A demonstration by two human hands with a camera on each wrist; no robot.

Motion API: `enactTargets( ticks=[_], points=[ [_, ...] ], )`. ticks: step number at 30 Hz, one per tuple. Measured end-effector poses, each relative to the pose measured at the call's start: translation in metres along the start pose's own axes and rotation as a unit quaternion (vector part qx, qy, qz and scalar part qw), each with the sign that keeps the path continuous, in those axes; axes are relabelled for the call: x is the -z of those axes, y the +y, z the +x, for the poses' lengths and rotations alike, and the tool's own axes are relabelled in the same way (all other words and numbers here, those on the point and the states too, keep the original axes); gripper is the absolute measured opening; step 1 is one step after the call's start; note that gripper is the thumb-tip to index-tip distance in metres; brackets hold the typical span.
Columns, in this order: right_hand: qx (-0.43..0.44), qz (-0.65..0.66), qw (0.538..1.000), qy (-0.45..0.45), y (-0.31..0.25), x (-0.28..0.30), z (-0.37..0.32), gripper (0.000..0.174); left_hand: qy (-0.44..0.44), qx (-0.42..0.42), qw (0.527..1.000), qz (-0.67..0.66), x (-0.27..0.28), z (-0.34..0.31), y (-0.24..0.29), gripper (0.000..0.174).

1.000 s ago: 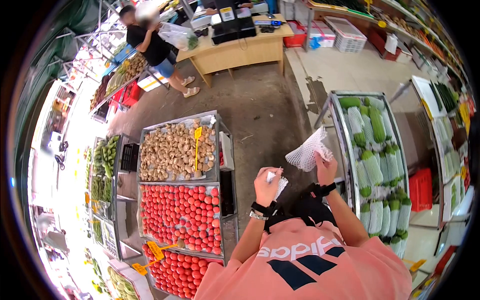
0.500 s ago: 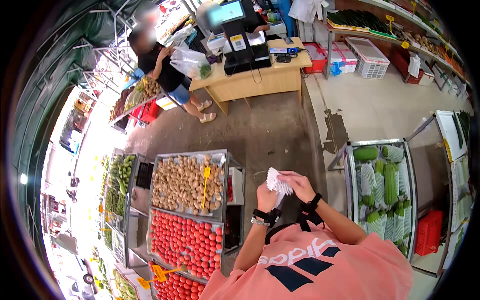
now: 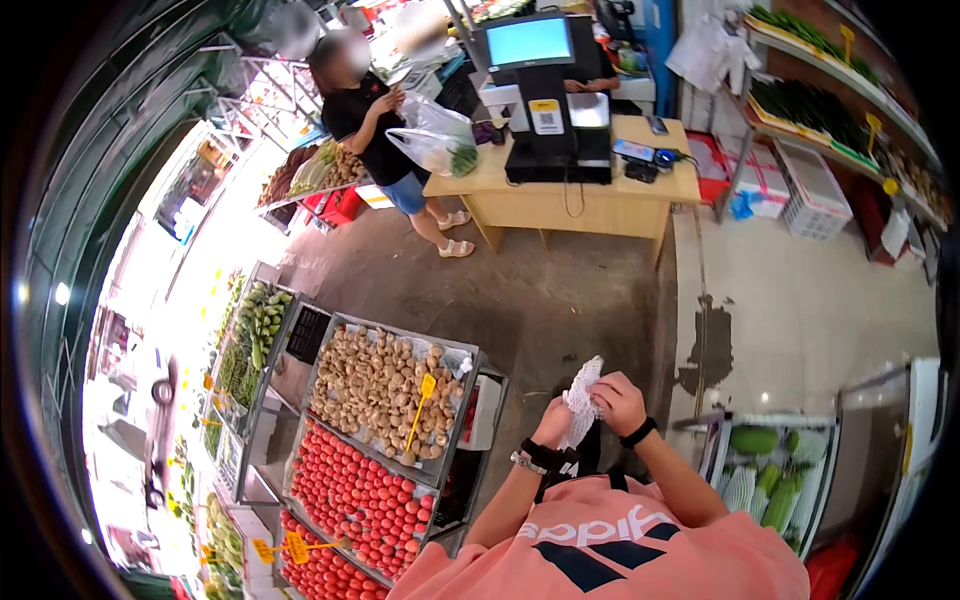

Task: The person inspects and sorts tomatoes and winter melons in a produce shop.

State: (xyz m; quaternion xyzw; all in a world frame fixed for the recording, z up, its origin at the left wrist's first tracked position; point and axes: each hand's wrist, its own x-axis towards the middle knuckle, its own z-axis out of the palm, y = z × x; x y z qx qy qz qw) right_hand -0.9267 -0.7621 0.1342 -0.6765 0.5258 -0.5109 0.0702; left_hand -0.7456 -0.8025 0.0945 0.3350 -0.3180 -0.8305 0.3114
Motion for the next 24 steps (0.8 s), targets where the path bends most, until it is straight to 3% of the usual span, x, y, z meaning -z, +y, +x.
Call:
enactTargets(
  ticks=[3,6,8,10,11,12,16,18,20,21,24],
  points=[
    [0.024,-0.008,1.000,-0.001,0.043,-0.037,0.052,0.013,0.063,-0.030,0.997,-0.029,0.023,0.051,0.026,0.033],
    [-0.068,0.083,0.994,-0.024,0.068,-0.076,0.122,0.013,0.153,-0.071,0.977,-0.127,0.071,0.118,0.057,0.041],
    [-0.092,0.143,0.980,-0.100,0.071,-0.106,0.179,0.015,0.148,-0.118,0.929,-0.317,0.092,0.148,0.102,0.062],
    [-0.043,0.173,0.960,-0.217,0.075,-0.139,0.225,0.016,0.171,-0.217,0.906,-0.320,0.112,0.175,0.143,0.065],
    [-0.012,0.188,0.952,-0.240,0.076,-0.159,0.244,0.019,0.093,-0.284,0.899,-0.320,0.140,0.196,0.148,0.065],
    [0.015,0.205,0.943,-0.262,0.079,-0.179,0.258,0.021,0.086,-0.291,0.895,-0.327,0.153,0.212,0.162,0.066],
    [-0.016,0.227,0.938,-0.262,0.099,-0.248,0.321,0.028,0.168,-0.345,0.891,-0.242,0.137,0.215,0.242,0.069],
    [-0.024,0.236,0.925,-0.297,0.114,-0.288,0.345,0.027,0.210,-0.348,0.897,-0.174,0.157,0.229,0.254,0.069],
    [-0.027,0.234,0.916,-0.325,0.128,-0.325,0.372,0.025,0.247,-0.280,0.911,-0.174,0.176,0.237,0.275,0.071],
    [0.035,0.217,0.928,-0.300,0.139,-0.350,0.387,0.023,0.261,-0.252,0.918,-0.162,0.195,0.247,0.283,0.068],
    [0.080,0.183,0.952,-0.230,0.158,-0.425,0.452,0.024,0.297,-0.165,0.931,-0.131,0.264,0.289,0.296,0.062]
  ],
)
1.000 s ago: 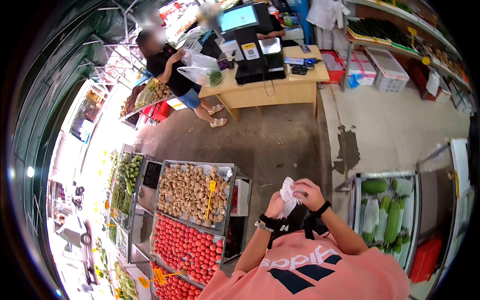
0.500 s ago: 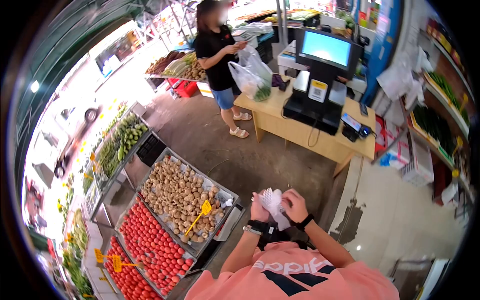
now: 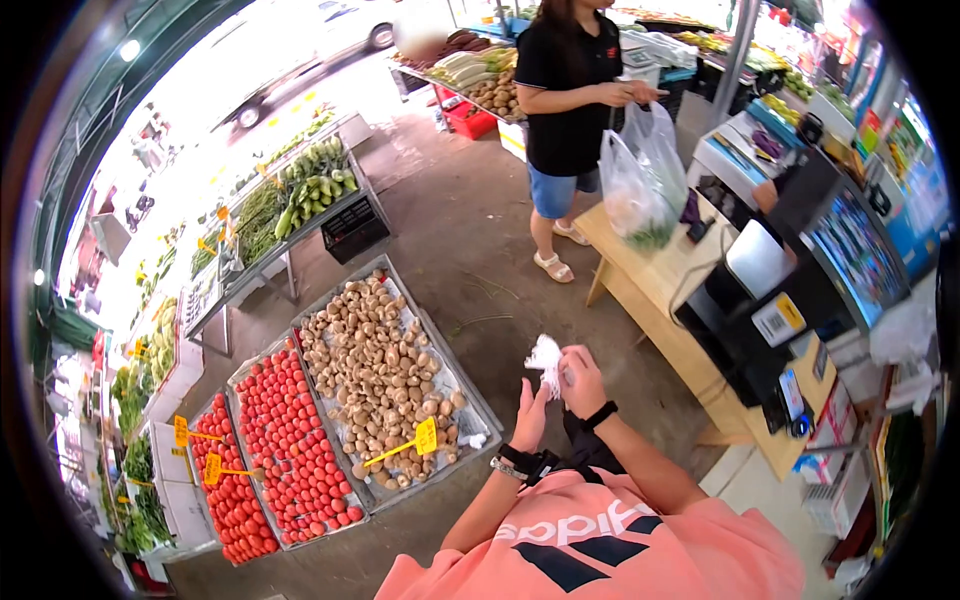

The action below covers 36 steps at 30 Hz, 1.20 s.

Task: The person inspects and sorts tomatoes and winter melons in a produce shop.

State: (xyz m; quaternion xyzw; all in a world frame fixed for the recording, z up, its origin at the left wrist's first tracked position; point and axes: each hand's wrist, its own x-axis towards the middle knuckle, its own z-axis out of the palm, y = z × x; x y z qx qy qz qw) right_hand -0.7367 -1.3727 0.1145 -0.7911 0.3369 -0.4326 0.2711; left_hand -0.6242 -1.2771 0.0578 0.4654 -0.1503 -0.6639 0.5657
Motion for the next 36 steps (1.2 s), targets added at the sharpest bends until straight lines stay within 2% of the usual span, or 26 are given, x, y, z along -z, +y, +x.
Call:
enactTargets(
  ticks=[2,3,6,7,10,11,14,15,16,18,20,21,22,23,24,26,27,30,31,34,36],
  points=[
    [0.007,0.037,0.999,0.024,0.033,-0.020,0.057,0.024,0.026,0.055,0.997,0.046,0.017,0.042,0.012,0.060],
    [-0.005,0.058,0.998,0.027,0.044,-0.029,0.083,0.023,-0.010,0.065,0.998,0.010,0.013,0.060,0.033,0.054],
    [0.007,0.091,0.996,0.018,0.070,-0.062,0.162,0.023,0.028,0.031,0.999,-0.010,0.006,0.123,0.089,0.054],
    [0.012,0.115,0.993,0.008,0.078,-0.076,0.185,0.022,0.064,0.043,0.997,-0.025,0.005,0.147,0.111,0.054],
    [0.031,0.160,0.986,-0.029,0.091,-0.116,0.250,0.022,0.097,-0.024,0.980,-0.170,0.030,0.200,0.153,0.050],
    [0.024,0.176,0.982,-0.066,0.092,-0.125,0.264,0.022,0.039,-0.048,0.983,-0.173,0.047,0.210,0.166,0.053],
    [0.035,0.229,0.960,-0.156,0.102,-0.171,0.312,0.024,0.059,-0.109,0.954,-0.273,0.048,0.226,0.241,0.063],
    [0.021,0.241,0.954,-0.175,0.102,-0.186,0.326,0.024,0.067,-0.133,0.952,-0.268,0.082,0.250,0.235,0.066],
    [0.006,0.253,0.948,-0.194,0.105,-0.203,0.341,0.023,0.107,-0.138,0.939,-0.296,0.085,0.262,0.257,0.063],
    [-0.047,0.263,0.925,-0.272,0.119,-0.243,0.369,0.025,0.147,-0.140,0.931,-0.303,0.144,0.299,0.262,0.055],
    [0.025,0.254,0.927,-0.274,0.132,-0.286,0.405,0.025,0.188,-0.127,0.911,-0.344,0.193,0.335,0.280,0.044],
    [0.043,0.233,0.921,-0.309,0.139,-0.307,0.423,0.028,0.198,-0.136,0.911,-0.335,0.224,0.352,0.289,0.043],
    [0.099,0.190,0.922,-0.324,0.146,-0.329,0.445,0.036,0.206,-0.139,0.913,-0.324,0.233,0.363,0.320,0.041],
    [0.128,0.146,0.927,-0.321,0.150,-0.347,0.463,0.041,0.223,-0.154,0.899,-0.345,0.236,0.374,0.348,0.036],
    [0.159,0.100,0.928,-0.321,0.152,-0.365,0.488,0.046,0.251,-0.180,0.896,-0.318,0.261,0.397,0.361,0.029],
    [0.218,0.039,0.927,-0.301,0.159,-0.400,0.530,0.055,0.243,-0.183,0.919,-0.251,0.312,0.432,0.390,0.028],
    [0.203,0.040,0.932,-0.298,0.165,-0.423,0.546,0.055,0.298,-0.192,0.899,-0.259,0.299,0.448,0.427,0.028],
    [0.128,0.027,0.944,-0.303,0.179,-0.467,0.594,0.057,0.312,-0.177,0.923,-0.141,0.312,0.491,0.490,0.030],
    [0.100,0.020,0.948,-0.302,0.182,-0.481,0.614,0.058,0.315,-0.138,0.928,-0.143,0.316,0.506,0.512,0.031],
    [0.068,0.037,0.964,-0.253,0.208,-0.505,0.666,0.061,0.338,-0.095,0.935,-0.054,0.329,0.568,0.563,0.031],
    [0.067,0.009,0.973,-0.222,0.233,-0.522,0.702,0.062,0.317,-0.089,0.944,-0.032,0.334,0.618,0.589,0.033]
  ],
)
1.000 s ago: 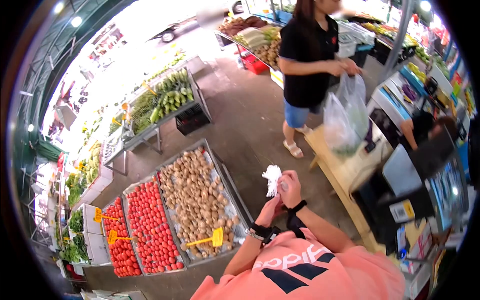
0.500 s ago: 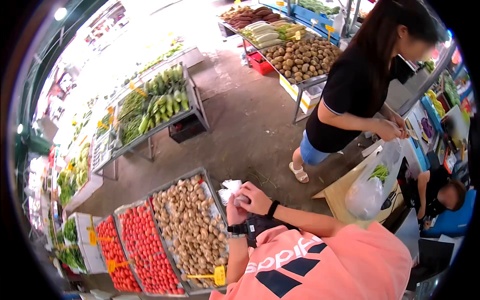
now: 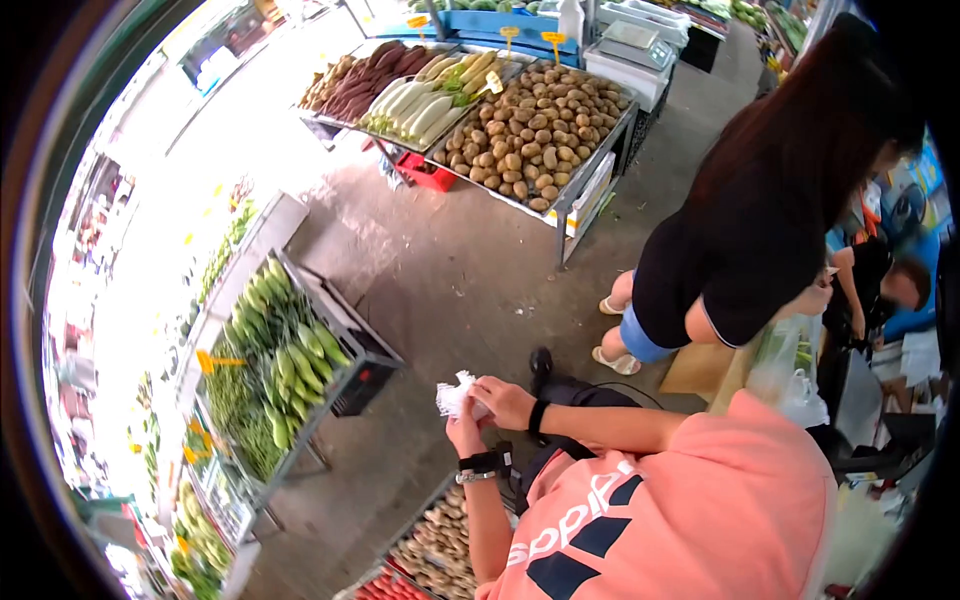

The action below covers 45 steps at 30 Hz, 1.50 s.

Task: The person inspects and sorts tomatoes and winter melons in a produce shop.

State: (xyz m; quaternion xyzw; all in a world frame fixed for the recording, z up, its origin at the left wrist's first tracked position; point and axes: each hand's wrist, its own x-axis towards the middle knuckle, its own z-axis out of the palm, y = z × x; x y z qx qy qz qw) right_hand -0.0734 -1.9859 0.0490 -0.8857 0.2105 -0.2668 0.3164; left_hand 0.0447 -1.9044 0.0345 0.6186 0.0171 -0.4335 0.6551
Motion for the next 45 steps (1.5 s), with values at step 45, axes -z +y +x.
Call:
enactTargets(
  ticks=[45],
  points=[
    [-0.684,0.262,0.540,0.413,0.837,0.170,0.042,0.037,-0.177,0.314,0.757,0.545,-0.292,0.585,0.121,0.043]
  ],
)
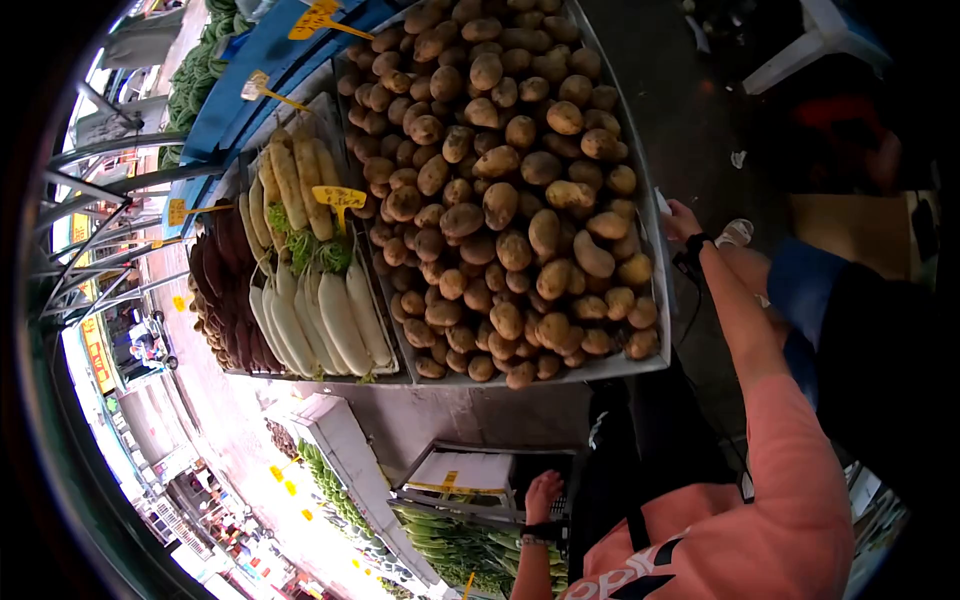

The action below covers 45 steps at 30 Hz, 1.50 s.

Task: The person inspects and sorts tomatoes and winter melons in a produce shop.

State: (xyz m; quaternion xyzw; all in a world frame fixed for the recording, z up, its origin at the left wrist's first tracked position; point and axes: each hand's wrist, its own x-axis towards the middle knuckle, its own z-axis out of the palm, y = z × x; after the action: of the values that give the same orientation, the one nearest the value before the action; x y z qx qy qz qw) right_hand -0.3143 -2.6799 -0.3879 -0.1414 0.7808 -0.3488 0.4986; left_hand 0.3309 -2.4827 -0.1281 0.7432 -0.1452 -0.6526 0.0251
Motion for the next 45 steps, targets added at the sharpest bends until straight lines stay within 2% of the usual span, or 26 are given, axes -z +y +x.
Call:
enactTargets(
  ticks=[1,2,3,6,11,17,23,26,27,28,29,31,32,33,34,36,39,41,43,45],
  points=[
    [-0.005,-0.015,1.000,-0.017,-0.007,-0.010,0.015,0.035,-0.014,0.000,1.000,-0.003,-0.006,0.006,-0.003,0.046],
    [0.147,0.058,0.987,-0.041,0.090,-0.029,0.103,0.032,-0.013,0.022,1.000,-0.011,-0.016,0.005,0.002,0.043],
    [0.106,0.000,0.994,-0.038,0.094,-0.031,0.116,0.033,-0.018,0.019,1.000,-0.009,-0.022,0.001,0.003,0.042],
    [0.064,-0.075,0.994,-0.048,0.094,-0.048,0.143,0.035,-0.021,0.005,1.000,-0.003,-0.046,0.003,0.017,0.040],
    [0.048,-0.149,0.986,-0.065,0.088,-0.065,0.177,0.040,0.020,-0.001,1.000,-0.010,-0.072,-0.006,0.042,0.036],
    [0.071,-0.214,0.972,-0.057,0.073,-0.050,0.168,0.047,0.049,-0.012,0.996,-0.069,-0.084,-0.014,0.015,0.032],
    [0.128,-0.226,0.965,-0.025,0.077,0.019,0.082,0.053,0.049,-0.039,0.993,-0.099,-0.095,-0.049,-0.009,0.032],
    [0.043,-0.179,0.979,-0.088,0.127,0.063,0.030,0.057,0.076,-0.079,0.982,-0.153,-0.087,-0.059,-0.039,0.029],
    [-0.022,-0.129,0.980,-0.147,0.147,0.077,0.011,0.058,0.090,-0.105,0.975,-0.174,-0.082,-0.060,-0.051,0.029],
    [-0.143,-0.009,0.953,-0.267,0.150,0.090,-0.018,0.059,0.109,-0.111,0.972,-0.176,-0.075,-0.069,-0.058,0.029],
    [-0.415,0.157,0.765,-0.466,0.166,0.114,-0.037,0.060,0.130,-0.116,0.968,-0.179,-0.068,-0.077,-0.063,0.029],
    [-0.383,0.017,0.801,-0.461,0.150,0.097,-0.085,0.066,0.161,-0.121,0.948,-0.248,-0.050,-0.087,-0.090,0.030],
    [-0.317,-0.162,0.899,-0.255,0.150,0.062,-0.128,0.048,0.175,-0.125,0.936,-0.279,-0.044,-0.089,-0.110,0.030],
    [-0.261,-0.268,0.905,-0.202,0.149,0.038,-0.156,0.045,0.195,-0.135,0.925,-0.296,-0.036,-0.092,-0.136,0.031],
    [-0.219,-0.316,0.891,-0.241,0.146,0.016,-0.175,0.043,0.213,-0.143,0.915,-0.312,-0.029,-0.094,-0.158,0.031],
    [-0.137,-0.392,0.848,-0.328,0.130,-0.042,-0.223,0.038,0.248,-0.149,0.888,-0.358,-0.009,-0.103,-0.203,0.031],
    [-0.017,-0.486,0.755,-0.439,0.108,-0.137,-0.274,0.032,0.342,-0.137,0.847,-0.384,0.006,-0.103,-0.282,0.030],
    [0.057,-0.539,0.679,-0.496,0.090,-0.199,-0.303,0.029,0.422,-0.075,0.809,-0.403,0.010,-0.123,-0.320,0.031],
    [0.130,-0.568,0.602,-0.546,0.080,-0.265,-0.329,0.026,0.464,-0.042,0.745,-0.477,0.004,-0.145,-0.350,0.032],
    [0.232,-0.562,0.513,-0.606,0.087,-0.344,-0.340,0.025,0.503,-0.042,0.688,-0.522,-0.018,-0.125,-0.389,0.031]
  ],
)
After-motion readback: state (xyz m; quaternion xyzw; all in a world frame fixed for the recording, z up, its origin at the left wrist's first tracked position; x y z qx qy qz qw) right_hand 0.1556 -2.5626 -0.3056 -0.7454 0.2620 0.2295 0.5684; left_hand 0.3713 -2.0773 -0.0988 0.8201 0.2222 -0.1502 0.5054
